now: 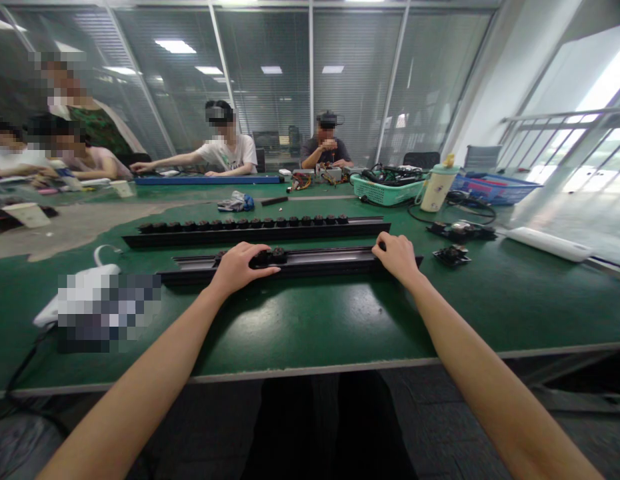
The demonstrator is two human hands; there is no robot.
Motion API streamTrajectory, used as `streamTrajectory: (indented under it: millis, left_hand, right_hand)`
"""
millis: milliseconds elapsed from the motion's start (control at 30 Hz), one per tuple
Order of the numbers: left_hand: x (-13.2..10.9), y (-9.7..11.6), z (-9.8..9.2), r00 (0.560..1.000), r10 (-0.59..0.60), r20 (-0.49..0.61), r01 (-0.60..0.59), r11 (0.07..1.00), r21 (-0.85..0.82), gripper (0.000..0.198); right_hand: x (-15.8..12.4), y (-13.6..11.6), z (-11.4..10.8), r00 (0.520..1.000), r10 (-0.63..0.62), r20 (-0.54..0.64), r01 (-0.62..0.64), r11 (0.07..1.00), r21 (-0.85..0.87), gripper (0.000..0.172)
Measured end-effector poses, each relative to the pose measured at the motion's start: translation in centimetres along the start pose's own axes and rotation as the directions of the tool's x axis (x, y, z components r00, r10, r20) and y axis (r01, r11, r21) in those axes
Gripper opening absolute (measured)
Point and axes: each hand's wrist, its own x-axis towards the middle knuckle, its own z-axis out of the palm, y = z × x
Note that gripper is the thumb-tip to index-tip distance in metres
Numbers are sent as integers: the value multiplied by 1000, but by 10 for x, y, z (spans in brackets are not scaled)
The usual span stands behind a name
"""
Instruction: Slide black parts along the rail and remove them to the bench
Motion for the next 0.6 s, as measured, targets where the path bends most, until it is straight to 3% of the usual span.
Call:
streamTrajectory:
  millis: [600]
  left_hand:
    - [0, 0, 0, 1000, 12, -7, -12, 1000, 5, 66]
  right_hand:
    - [4, 12, 2, 1000, -28, 10, 27, 999, 16, 24]
